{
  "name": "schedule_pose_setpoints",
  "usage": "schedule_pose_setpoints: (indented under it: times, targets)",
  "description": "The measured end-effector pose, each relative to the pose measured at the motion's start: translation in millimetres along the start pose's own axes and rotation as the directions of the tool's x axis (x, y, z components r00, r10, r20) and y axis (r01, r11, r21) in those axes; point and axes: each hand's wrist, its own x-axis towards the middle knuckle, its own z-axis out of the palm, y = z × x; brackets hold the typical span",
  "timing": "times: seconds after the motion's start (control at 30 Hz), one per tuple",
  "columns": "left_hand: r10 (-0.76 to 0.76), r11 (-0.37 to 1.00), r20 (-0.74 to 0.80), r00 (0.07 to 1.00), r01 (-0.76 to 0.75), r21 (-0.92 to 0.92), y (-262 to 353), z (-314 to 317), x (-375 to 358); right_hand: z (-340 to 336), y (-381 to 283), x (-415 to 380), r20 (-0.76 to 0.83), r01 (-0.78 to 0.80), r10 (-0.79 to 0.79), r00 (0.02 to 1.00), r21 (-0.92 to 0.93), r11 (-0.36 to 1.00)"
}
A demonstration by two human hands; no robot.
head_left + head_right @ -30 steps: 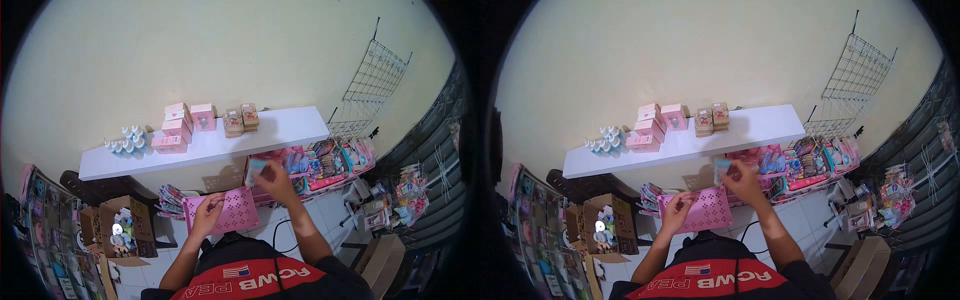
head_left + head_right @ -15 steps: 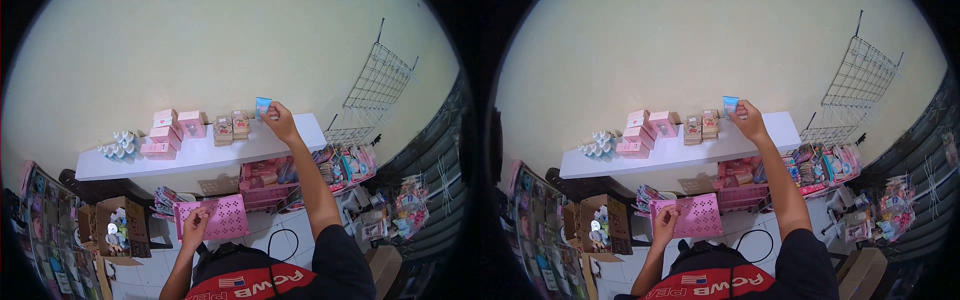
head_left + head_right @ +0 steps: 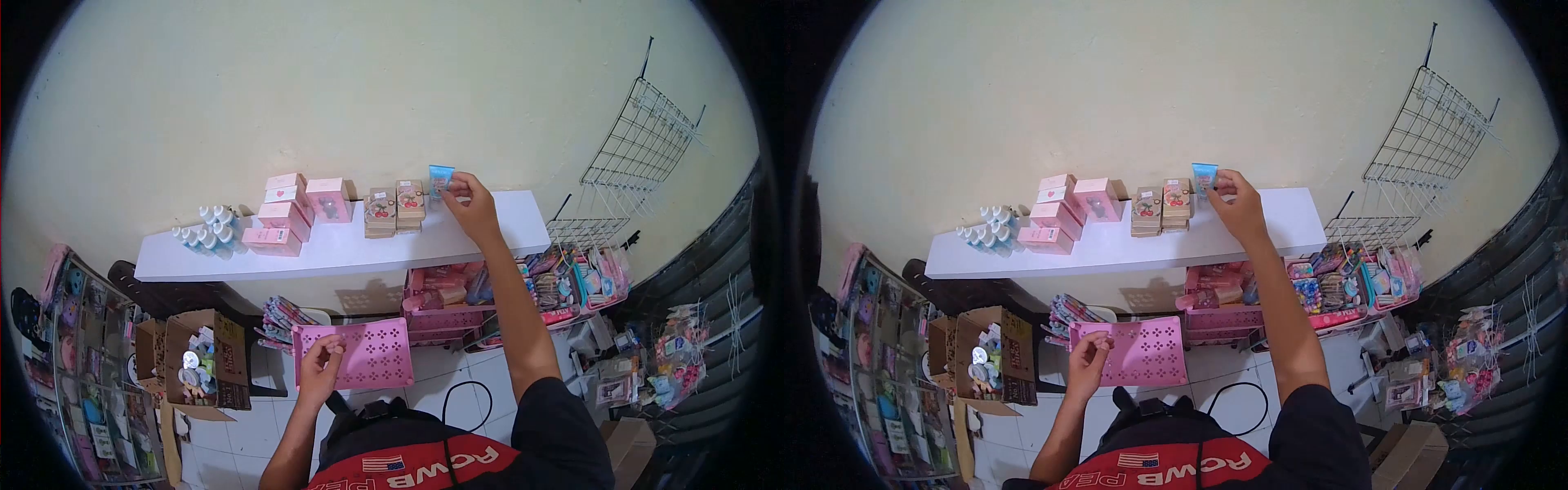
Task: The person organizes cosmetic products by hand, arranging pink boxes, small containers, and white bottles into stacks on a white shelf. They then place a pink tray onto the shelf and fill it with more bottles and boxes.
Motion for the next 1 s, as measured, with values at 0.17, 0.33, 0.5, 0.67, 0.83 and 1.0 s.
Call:
schedule_pose_setpoints:
  times: [0.17,0.33,0.5,0.67,0.83,1.0]
  targets:
    - [0.001,1.0,-0.011,1.0,-0.001,0.012,14.0,-0.1,16.1,-6.4,-1.4,-37.2,-0.107,-0.059,0.064,0.992,0.05,0.997]
    - [0.07,0.997,-0.004,0.998,-0.07,0.008,33.7,1.8,35.7,-2.0,-36.8,-83.2,-0.017,-0.173,0.177,0.984,0.148,0.974]
    - [0.136,0.99,0.002,0.991,-0.136,0.046,60.8,-2.0,59.2,10.5,-45.0,-101.7,0.059,-0.184,0.175,0.983,0.21,0.96]
    - [0.182,0.982,-0.039,0.983,-0.18,0.055,78.8,-14.6,64.3,28.5,-71.1,-109.5,0.134,-0.175,0.146,0.98,0.243,0.954]
    - [0.175,0.983,-0.08,0.981,-0.169,0.071,65.3,-36.7,52.6,70.3,-86.1,-125.7,0.202,-0.091,0.051,0.978,0.196,0.976]
    - [0.167,0.962,-0.13,0.977,-0.132,0.24,64.3,-70.4,60.6,106.1,-116.7,-128.9,0.278,-0.09,0.041,0.96,0.168,0.982]
